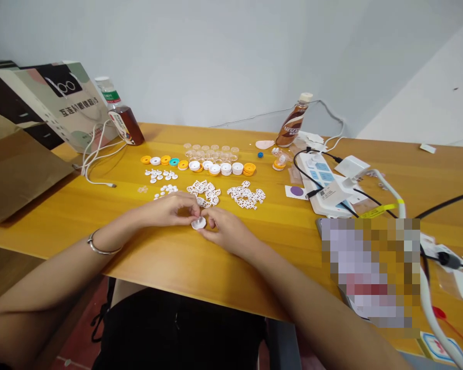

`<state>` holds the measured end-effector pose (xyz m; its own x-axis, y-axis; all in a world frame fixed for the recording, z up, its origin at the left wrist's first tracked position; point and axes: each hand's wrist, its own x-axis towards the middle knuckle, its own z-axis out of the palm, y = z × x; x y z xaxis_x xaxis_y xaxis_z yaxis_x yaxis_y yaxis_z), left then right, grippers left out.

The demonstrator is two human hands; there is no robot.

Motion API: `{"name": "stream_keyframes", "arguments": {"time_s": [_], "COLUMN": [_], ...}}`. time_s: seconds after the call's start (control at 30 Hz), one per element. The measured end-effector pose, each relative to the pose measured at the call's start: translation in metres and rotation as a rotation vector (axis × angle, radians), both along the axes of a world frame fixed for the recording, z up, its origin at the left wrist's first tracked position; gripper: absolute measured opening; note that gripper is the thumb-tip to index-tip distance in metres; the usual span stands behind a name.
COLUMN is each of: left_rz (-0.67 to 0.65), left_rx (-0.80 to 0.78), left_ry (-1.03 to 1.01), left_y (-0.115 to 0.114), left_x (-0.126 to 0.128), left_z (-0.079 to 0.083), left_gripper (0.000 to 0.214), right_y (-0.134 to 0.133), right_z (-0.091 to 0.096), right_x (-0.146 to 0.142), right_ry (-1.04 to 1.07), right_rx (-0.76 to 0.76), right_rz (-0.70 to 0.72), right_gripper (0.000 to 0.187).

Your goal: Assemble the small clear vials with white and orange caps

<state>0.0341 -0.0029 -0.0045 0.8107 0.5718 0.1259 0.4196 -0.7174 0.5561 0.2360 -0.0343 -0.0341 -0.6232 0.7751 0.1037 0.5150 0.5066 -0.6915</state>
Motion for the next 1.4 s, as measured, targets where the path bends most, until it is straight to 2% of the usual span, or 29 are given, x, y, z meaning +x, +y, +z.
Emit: {"name": "stream_keyframes", "arguments": {"time_s": [0.47,1.07,1.4], "left_rz": [-0.114,-0.149,-0.151], "left_rx": [0.13,0.25,0.254], "left_ry": [-0.005,0.047,0.035], "left_y": [0.0029,-0.0004,-0.0005], "left_x": [-0.0002,0.0,0.0009], "left_z": [-0.0054,-0.0032,-0.0038], "left_gripper": [0.013,0.014,0.015], "right_y": [0.0017,0.0018,0.001], "right_z": [-0.0033,-0.0017,-0.0009], "right_x": [0.0006,0.0002,0.0], "right_ry": [0.024,0.036,0.033], "right_rx": [0.008,-0.011,-0.011], "right_rz": [-0.009,-0.017,-0.025], "right_gripper": [0.013,0.011,0.01]}}
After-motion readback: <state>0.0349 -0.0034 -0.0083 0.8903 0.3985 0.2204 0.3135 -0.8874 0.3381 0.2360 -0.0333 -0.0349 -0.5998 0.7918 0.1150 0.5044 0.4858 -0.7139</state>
